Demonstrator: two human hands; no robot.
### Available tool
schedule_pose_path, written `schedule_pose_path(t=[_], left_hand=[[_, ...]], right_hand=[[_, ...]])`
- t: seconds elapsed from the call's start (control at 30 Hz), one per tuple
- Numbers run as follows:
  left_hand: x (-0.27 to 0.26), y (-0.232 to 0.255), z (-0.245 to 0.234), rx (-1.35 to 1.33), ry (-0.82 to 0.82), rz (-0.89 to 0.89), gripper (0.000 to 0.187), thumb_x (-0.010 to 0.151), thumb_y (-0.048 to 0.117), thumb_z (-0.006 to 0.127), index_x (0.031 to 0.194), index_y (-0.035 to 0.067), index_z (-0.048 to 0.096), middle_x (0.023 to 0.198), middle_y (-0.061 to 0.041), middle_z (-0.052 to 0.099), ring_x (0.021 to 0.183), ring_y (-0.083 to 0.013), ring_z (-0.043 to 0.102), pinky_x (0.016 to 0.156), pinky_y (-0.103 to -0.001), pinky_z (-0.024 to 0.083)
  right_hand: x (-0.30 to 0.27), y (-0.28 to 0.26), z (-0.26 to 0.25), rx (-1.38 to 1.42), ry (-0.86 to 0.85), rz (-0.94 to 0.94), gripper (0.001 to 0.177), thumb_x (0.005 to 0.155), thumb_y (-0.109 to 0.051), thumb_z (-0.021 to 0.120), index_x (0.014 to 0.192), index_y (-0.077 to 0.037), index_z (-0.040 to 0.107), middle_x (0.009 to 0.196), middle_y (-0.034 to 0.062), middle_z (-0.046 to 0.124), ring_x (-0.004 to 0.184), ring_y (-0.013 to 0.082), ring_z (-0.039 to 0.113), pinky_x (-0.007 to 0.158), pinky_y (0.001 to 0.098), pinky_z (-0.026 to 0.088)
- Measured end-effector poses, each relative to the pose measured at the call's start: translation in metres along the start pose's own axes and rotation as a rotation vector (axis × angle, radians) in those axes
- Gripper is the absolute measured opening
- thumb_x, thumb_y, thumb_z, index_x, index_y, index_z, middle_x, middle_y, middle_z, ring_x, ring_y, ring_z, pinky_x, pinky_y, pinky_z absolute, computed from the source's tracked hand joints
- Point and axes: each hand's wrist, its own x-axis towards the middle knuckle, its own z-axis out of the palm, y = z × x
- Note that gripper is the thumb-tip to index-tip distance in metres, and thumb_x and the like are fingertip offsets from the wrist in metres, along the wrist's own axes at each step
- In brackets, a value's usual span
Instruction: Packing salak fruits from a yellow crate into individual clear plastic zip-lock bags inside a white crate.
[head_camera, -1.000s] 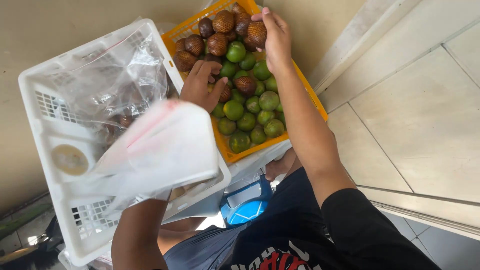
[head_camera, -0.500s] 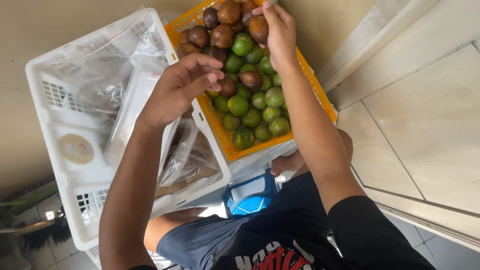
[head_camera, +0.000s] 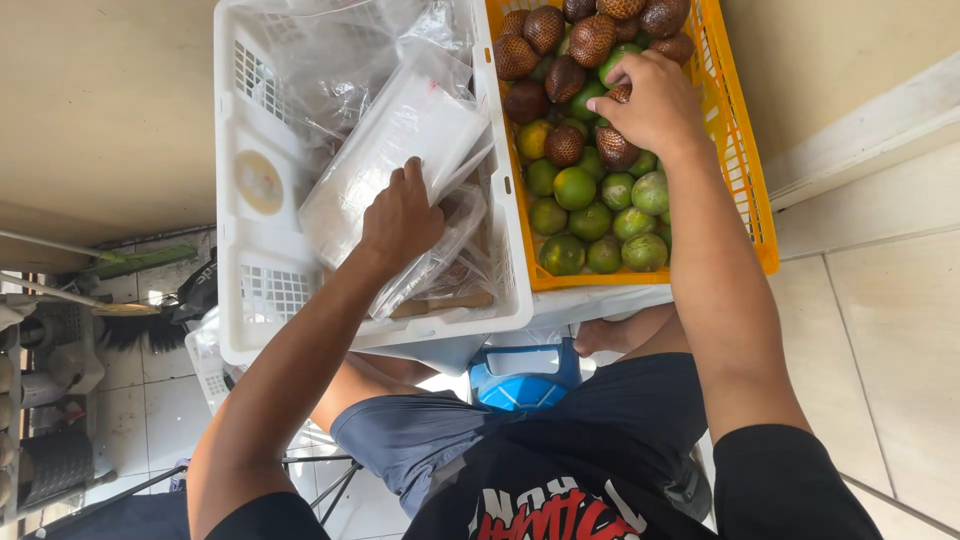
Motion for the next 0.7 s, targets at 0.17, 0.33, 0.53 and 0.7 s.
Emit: schedule_pose_path(t=[0.17,0.33,0.53,0.7], left_hand=[[0.039,-0.053,-0.024,0.055,0.175,0.022,0.018,0.081,-0.008,0.039,0.094,-0.002,0.050,0.077,-0.025,0.060,0.064,-0.0480,0.055,0.050,-0.057,0.041],[0.023,-0.087,-0.092,-0.127,0.440,0.210,0.014,0.093,-0.007,0.043,0.083,0.002,0.037,0.062,-0.020,0.049,0.052,-0.0369,0.042,0.047,-0.050,0.026],[-0.032,-0.046,-0.161,-0.427,0.549,0.299,0.014,0.096,0.005,0.045,0.098,0.004,0.058,0.083,-0.005,0.059,0.074,-0.0215,0.049,0.062,-0.038,0.042],[-0.040,0.004,-0.165,-0.870,0.455,0.363,0.022,0.101,0.017,0.060,0.079,0.017,0.053,0.077,0.009,0.044,0.075,-0.0069,0.042,0.070,-0.027,0.038]], right_hand=[[-0.001,-0.006,-0.007,-0.018,-0.037,0.011,0.034,0.098,-0.038,0.075,0.118,-0.012,0.068,0.130,0.0119,0.062,0.124,0.0371,0.052,0.093,0.0565,0.045],[0.003,0.004,0.008,-0.089,0.182,-0.140,0.039,0.096,-0.036,0.082,0.118,-0.007,0.068,0.117,0.0159,0.059,0.112,0.0388,0.053,0.095,0.0500,0.043],[-0.018,-0.062,-0.003,0.279,0.457,-0.699,0.026,0.098,-0.001,0.086,0.113,0.009,0.066,0.108,0.0210,0.063,0.095,0.0314,0.064,0.085,0.0415,0.057],[-0.034,-0.093,0.012,0.812,0.005,-0.708,0.072,0.091,-0.030,0.080,0.147,-0.002,0.044,0.133,0.0174,0.062,0.116,0.0258,0.061,0.099,0.0361,0.054]])
